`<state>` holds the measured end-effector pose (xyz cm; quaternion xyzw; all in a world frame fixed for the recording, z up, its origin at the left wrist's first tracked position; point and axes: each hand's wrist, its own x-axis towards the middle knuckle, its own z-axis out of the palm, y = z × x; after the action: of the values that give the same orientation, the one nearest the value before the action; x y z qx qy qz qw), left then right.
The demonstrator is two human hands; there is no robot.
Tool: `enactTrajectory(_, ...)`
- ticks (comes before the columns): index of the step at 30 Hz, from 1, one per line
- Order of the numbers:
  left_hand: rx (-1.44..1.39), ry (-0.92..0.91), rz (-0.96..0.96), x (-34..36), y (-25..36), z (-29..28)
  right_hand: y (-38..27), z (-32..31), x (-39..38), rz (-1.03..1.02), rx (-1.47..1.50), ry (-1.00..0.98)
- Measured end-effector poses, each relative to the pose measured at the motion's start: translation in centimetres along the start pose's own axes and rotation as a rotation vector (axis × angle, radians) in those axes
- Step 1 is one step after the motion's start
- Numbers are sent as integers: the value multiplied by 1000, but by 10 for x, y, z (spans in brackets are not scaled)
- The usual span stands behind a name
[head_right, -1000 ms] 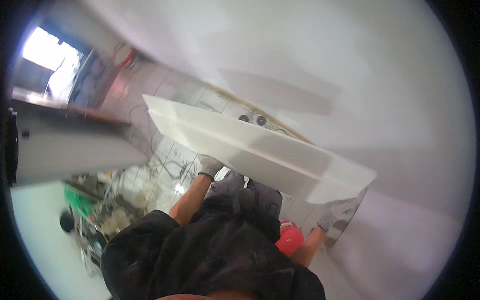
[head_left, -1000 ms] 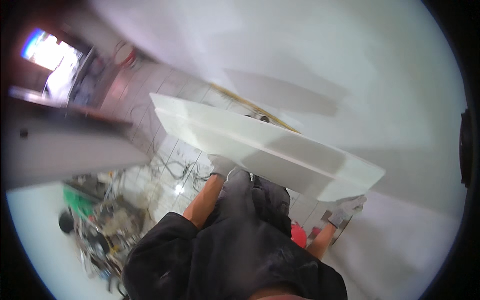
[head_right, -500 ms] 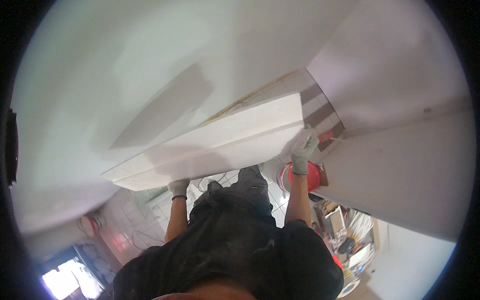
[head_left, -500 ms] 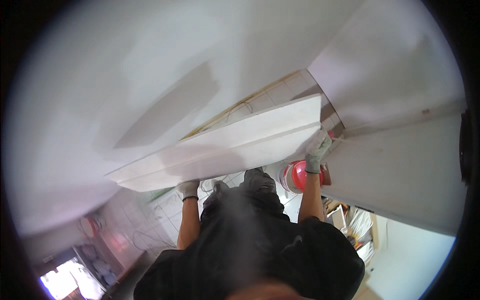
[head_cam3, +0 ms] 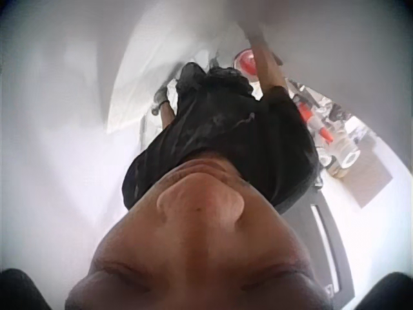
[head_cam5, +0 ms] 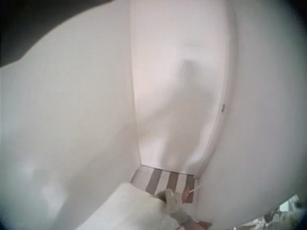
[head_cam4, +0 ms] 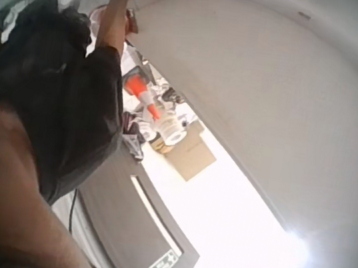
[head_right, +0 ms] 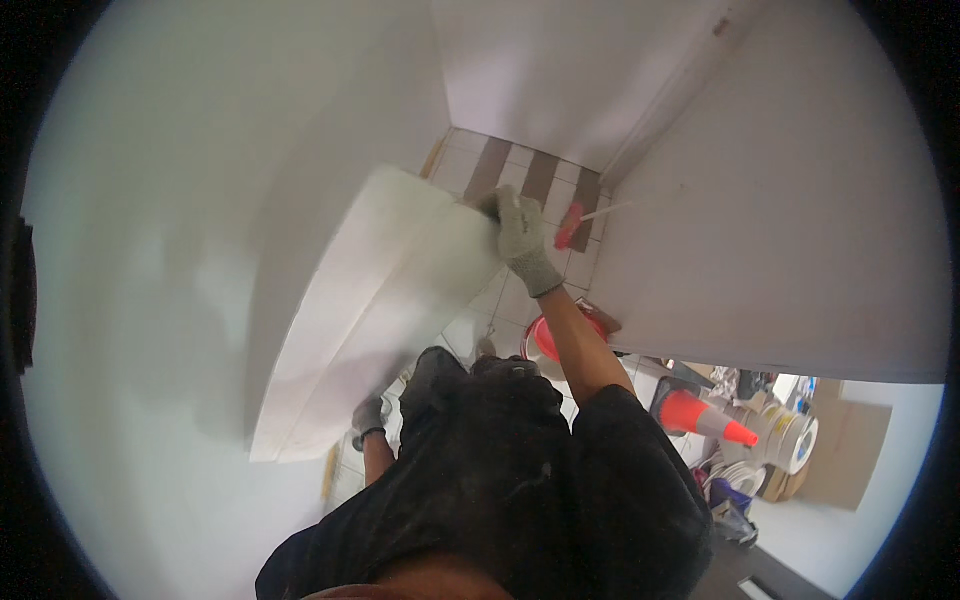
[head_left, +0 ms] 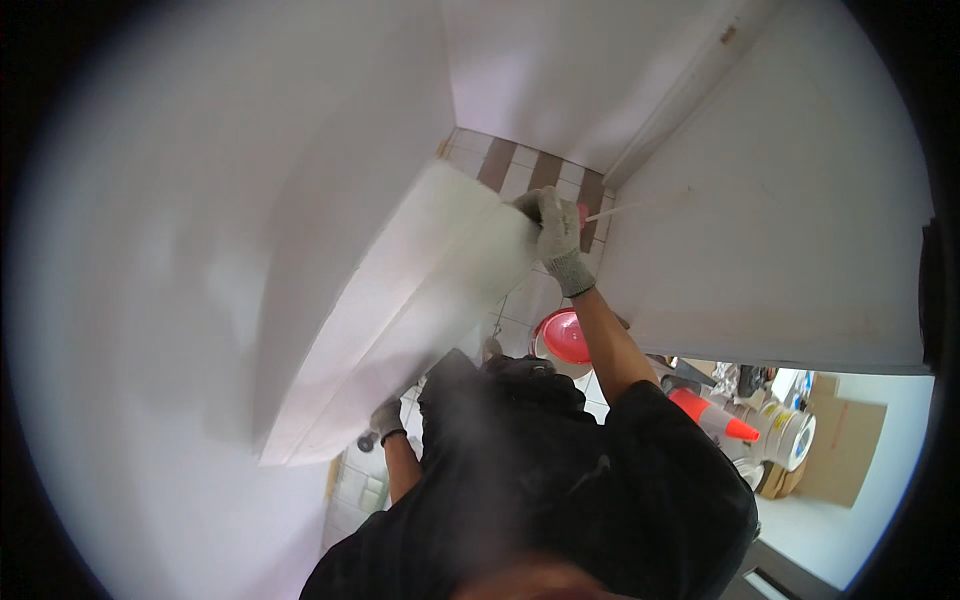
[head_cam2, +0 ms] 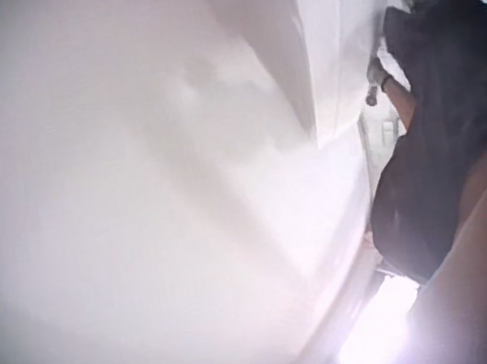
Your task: The person uses an angle grinder to cut and shape long white boards, then positions and attaches them to the lower section of a wall with the help of an assistant.
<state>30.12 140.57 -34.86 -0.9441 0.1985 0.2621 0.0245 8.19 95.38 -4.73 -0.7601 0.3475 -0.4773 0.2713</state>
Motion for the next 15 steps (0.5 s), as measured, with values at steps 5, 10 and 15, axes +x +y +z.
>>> enactTrajectory(5, -57, -116, -41, 30, 22, -31, -36, 6, 53, 251, 591, -164)
enactTrajectory(10, 49, -199, 53, 34, 80, -70, -26, 24, 100, -289, -86, -94)
enactTrajectory(15, 112, -57, 38, 86, 88, -70, -41, 62, 164, -12, 334, -278)
